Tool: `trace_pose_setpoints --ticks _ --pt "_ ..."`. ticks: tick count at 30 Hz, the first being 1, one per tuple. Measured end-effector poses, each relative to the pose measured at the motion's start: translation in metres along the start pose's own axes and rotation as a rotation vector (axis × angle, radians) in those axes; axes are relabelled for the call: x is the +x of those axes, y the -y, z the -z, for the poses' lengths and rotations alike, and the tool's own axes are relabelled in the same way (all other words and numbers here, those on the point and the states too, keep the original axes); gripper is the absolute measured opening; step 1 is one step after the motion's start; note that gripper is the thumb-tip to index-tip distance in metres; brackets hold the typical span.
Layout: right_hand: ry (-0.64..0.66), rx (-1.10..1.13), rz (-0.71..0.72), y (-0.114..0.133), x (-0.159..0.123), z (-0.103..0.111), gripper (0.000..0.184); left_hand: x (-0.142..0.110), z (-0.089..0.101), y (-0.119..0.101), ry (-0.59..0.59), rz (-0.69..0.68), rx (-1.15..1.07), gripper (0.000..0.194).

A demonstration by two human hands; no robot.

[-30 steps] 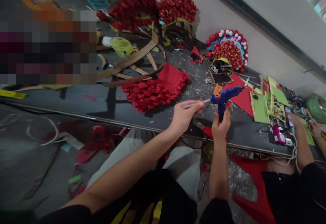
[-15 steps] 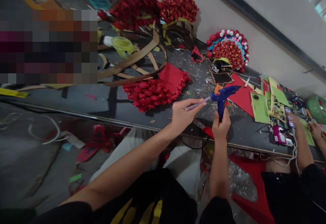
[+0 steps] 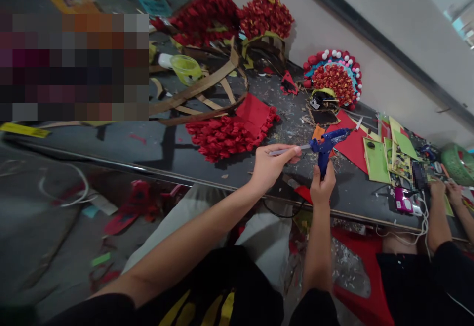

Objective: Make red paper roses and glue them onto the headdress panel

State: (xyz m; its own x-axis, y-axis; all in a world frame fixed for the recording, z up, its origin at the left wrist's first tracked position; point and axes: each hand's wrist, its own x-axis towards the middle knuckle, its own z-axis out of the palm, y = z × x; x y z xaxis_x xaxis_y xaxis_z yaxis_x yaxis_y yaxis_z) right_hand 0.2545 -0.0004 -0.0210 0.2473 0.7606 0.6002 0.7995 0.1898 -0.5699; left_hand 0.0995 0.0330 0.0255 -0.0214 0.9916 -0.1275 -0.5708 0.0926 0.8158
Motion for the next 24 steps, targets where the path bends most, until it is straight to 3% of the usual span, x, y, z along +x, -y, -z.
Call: trace_pose_setpoints --ticks 9,13,24 --pt "0.011 0.008 -0.056 0.004 0.001 0.001 0.049 -0.001 -0.003 -0.001 0.013 0.038 0.016 0.020" --pt "0.086 0.046 -0.112 -0.001 0.001 0.000 0.048 0.002 0.000 -0.002 0.028 -0.061 0.088 0.019" --pt "0.083 0.142 -0.181 -0.006 0.000 -0.001 0.049 -0.002 0.005 -0.001 0.045 -0.261 0.265 0.021"
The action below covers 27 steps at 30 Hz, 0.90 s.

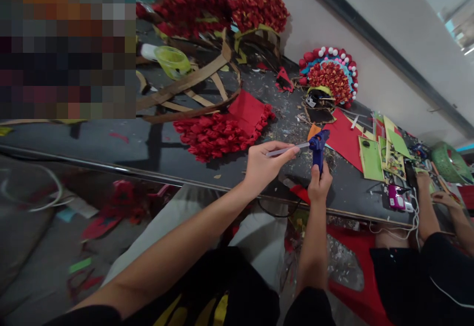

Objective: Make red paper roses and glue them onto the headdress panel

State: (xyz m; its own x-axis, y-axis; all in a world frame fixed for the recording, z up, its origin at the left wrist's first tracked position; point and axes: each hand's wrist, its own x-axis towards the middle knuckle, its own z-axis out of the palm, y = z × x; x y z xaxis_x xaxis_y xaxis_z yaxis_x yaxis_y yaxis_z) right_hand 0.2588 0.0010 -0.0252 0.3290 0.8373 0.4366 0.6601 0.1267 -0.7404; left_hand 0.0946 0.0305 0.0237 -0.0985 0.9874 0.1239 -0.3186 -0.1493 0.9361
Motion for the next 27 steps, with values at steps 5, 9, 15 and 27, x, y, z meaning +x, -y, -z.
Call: trace_pose_setpoints --ticks 5,9,15,27 --pt "0.019 0.000 -0.020 0.001 -0.001 0.000 0.045 -0.001 0.000 -0.002 0.011 -0.021 0.039 0.021" --pt "0.022 0.003 -0.012 0.006 -0.001 0.001 0.042 -0.003 0.005 0.003 0.038 -0.072 0.110 0.021" --pt "-0.079 -0.108 0.085 0.014 0.001 0.001 0.038 -0.004 0.024 0.013 0.158 -0.166 0.601 0.036" --pt "-0.153 -0.315 0.339 0.011 -0.002 -0.008 0.029 -0.007 0.019 0.036 0.474 -0.354 1.160 0.026"
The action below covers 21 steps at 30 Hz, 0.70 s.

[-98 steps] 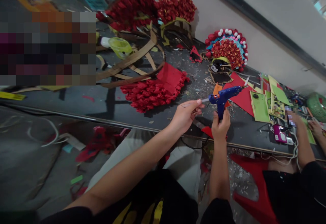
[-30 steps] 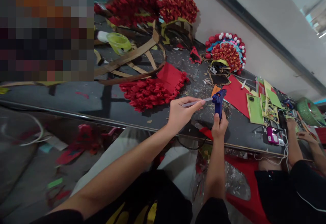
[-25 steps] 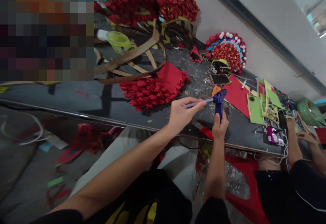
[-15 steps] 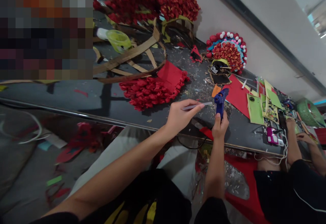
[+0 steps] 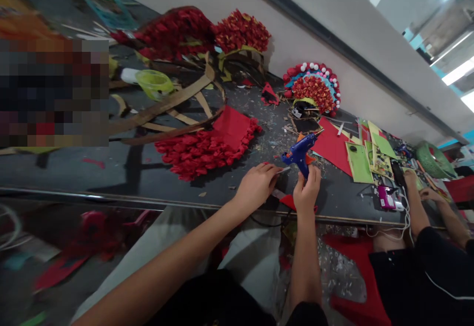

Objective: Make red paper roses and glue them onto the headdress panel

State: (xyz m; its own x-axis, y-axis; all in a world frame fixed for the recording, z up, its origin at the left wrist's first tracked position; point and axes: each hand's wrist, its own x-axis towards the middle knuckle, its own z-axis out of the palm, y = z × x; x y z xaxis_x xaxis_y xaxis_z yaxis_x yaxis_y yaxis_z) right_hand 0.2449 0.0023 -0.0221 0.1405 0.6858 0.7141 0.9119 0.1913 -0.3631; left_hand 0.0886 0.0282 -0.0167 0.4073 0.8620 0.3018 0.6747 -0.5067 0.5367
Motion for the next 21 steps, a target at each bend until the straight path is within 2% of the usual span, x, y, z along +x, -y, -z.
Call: trace_pose_setpoints --ticks 4,7,11,17,21 --pt "-0.015 0.001 0.004 -0.001 0.000 -0.001 0.028 -0.004 0.000 -0.004 -0.023 -0.034 0.015 0.024" --pt "-0.016 -0.004 0.003 -0.003 -0.001 -0.002 0.029 -0.015 -0.002 -0.009 -0.034 -0.119 -0.033 0.018" --pt "-0.011 0.003 -0.007 -0.005 -0.002 -0.003 0.029 -0.031 -0.009 -0.017 0.046 -0.233 -0.120 0.012" --pt "-0.018 0.043 -0.044 -0.003 -0.001 -0.003 0.030 -0.038 -0.015 -0.019 0.100 -0.264 -0.119 0.023" --pt "-0.005 0.063 -0.110 -0.018 0.002 0.004 0.034 -0.037 -0.012 -0.018 0.112 -0.256 -0.121 0.029"
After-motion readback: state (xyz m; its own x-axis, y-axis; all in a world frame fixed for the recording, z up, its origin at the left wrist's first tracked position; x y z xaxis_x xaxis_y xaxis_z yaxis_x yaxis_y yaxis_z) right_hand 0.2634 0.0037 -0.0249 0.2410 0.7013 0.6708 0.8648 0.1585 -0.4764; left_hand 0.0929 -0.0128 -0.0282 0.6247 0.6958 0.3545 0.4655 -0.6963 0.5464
